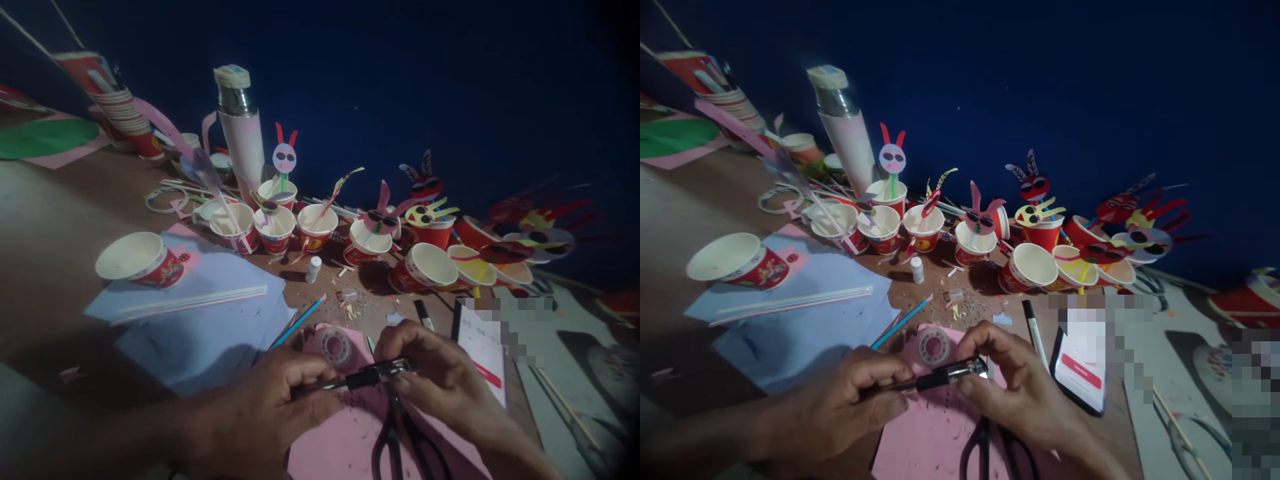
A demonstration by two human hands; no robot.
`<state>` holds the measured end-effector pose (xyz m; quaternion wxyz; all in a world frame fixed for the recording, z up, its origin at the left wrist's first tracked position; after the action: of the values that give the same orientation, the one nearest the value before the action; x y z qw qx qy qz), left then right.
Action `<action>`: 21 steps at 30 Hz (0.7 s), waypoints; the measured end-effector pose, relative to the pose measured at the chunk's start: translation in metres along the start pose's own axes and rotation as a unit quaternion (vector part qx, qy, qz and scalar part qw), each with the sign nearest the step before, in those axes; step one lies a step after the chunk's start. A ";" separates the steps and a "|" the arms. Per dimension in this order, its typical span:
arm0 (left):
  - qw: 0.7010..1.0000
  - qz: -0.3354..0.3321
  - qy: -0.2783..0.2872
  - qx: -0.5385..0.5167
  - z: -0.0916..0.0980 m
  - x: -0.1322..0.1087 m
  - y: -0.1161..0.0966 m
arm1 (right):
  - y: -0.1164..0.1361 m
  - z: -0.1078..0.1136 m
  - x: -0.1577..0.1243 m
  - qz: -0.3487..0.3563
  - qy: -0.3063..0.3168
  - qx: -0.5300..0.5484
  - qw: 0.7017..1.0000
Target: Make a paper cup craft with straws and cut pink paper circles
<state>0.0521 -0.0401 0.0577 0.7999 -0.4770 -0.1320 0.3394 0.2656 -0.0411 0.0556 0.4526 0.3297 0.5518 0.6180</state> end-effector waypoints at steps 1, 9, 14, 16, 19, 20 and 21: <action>1.000 -0.014 0.008 0.013 -0.002 0.000 -0.001 | 0.000 -0.005 -0.001 -0.005 0.009 0.002 1.000; 0.998 -0.015 0.066 0.018 -0.006 -0.005 -0.005 | 0.014 -0.026 -0.014 0.043 -0.009 -0.139 0.989; 0.977 0.095 0.156 -0.106 -0.003 -0.013 -0.007 | 0.027 -0.030 -0.018 0.136 -0.010 -0.176 0.975; 0.962 0.131 0.178 -0.160 -0.005 -0.014 -0.007 | 0.029 -0.032 -0.017 0.163 -0.017 -0.179 0.970; 0.945 0.158 0.177 -0.225 -0.011 -0.015 -0.006 | 0.031 -0.034 -0.015 0.224 -0.027 -0.175 0.958; 0.942 0.161 0.174 -0.237 -0.013 -0.015 -0.006 | 0.032 -0.035 -0.015 0.237 -0.030 -0.173 0.955; 0.941 0.160 0.171 -0.245 -0.015 -0.015 -0.005 | 0.033 -0.035 -0.015 0.240 -0.036 -0.176 0.954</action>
<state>0.0509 -0.0621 0.0564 0.6042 -0.7238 0.0061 0.3332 0.2329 -0.0673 0.0835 0.3611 0.3894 0.3225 0.7836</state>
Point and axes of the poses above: each hand's wrist, its own x-axis towards the middle knuckle, its own z-axis out of the back of the hand, y = z × x, the point moved 2 cm from there along x, towards the middle knuckle, and after that the axes turned 1 degree about -x, right-handed, at the moved point
